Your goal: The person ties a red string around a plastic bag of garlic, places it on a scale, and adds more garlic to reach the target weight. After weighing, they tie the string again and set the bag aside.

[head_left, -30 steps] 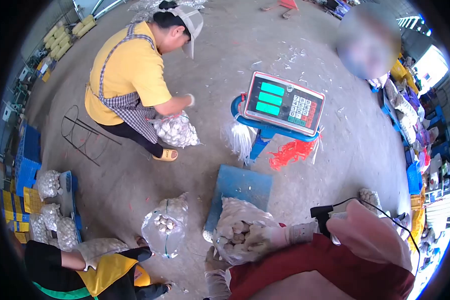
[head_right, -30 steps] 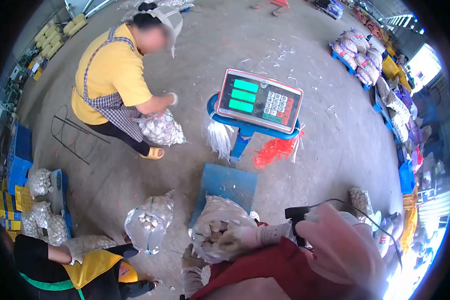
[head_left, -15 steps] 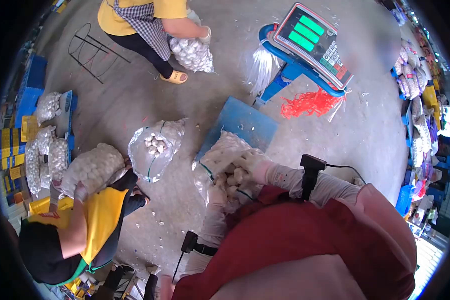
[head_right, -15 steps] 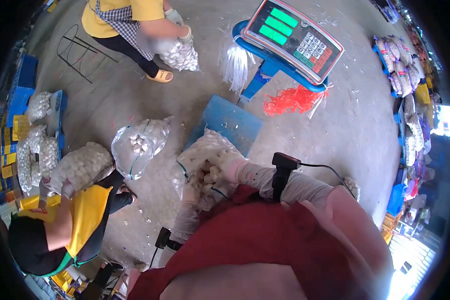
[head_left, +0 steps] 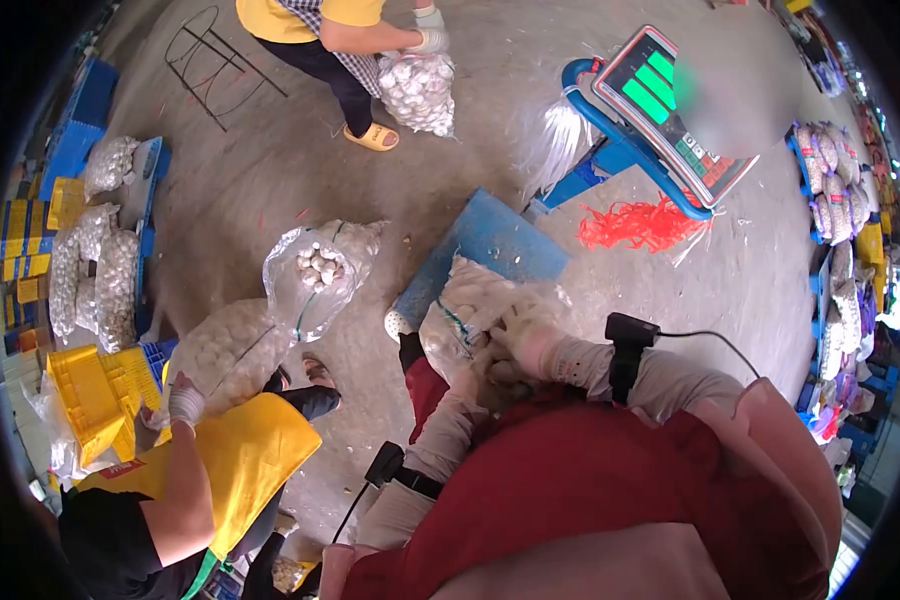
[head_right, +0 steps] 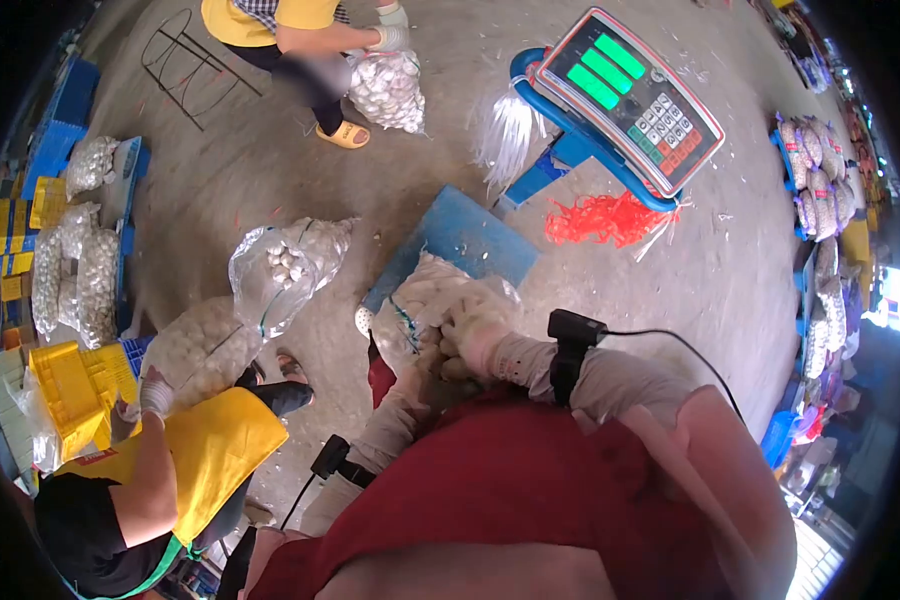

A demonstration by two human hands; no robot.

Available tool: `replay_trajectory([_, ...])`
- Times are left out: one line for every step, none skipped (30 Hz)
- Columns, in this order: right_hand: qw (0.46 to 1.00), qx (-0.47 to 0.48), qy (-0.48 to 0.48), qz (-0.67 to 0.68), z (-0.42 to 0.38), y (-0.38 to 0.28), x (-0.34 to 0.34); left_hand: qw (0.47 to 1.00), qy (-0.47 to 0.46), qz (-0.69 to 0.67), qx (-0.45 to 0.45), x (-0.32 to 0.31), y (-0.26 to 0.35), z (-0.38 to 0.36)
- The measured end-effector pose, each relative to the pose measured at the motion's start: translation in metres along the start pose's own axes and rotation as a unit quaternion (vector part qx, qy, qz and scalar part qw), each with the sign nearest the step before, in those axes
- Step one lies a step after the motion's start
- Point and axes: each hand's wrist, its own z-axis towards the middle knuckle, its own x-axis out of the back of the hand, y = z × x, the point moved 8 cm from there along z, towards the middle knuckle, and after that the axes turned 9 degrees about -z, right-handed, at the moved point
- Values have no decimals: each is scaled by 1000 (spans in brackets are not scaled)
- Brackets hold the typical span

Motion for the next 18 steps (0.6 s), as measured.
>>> replay_trajectory([998,-32,46,4,-1,8,-1,997,-2,-83,1,-9,1,1])
replay_trajectory([999,-25,44,1,6,8,-15,989,23,129,-63,-14,15,-2])
replay_trajectory([997,-52,-3,57,16,13,-34,932,48,338,-121,-19,27,-6])
replay_trajectory([989,-82,-49,111,21,20,-53,931,50,339,-125,-22,32,-7])
replay_trajectory([990,-81,-46,107,17,23,-51,930,37,351,-100,-25,31,-4])
replay_trajectory([983,-59,85,151,5,22,-26,929,23,361,-73,-26,26,-2])
replay_trajectory([958,-34,212,192,-9,23,-3,930,24,359,-75,-28,23,0])
replay_trajectory([958,-32,211,191,-8,30,6,927,49,348,-130,-27,28,-1])
replay_trajectory([972,69,168,149,0,23,13,925,64,341,-157,-27,31,-3])
replay_trajectory([974,120,145,127,3,20,9,921,79,334,-183,-27,34,-5])
replay_trajectory([971,171,123,108,6,17,5,985,72,108,-113,-23,23,-3])
replay_trajectory([969,182,111,122,8,19,3,995,63,-8,-76,-26,17,-5])
replay_trajectory([970,155,109,151,8,22,2,990,63,-124,-39,-30,11,-8])
replay_trajectory([970,120,111,182,9,25,1,990,96,81,-61,-32,21,-12])
replay_trajectory([965,71,134,212,10,29,2,974,109,184,-73,-32,27,-12])
replay_trajectory([957,33,170,234,11,28,9,947,125,284,-83,-31,32,-13])
replay_trajectory([950,9,199,241,16,27,17,908,138,376,-124,-28,38,-16])
replay_trajectory([947,3,206,247,24,26,23,859,151,463,-161,-31,44,-22])
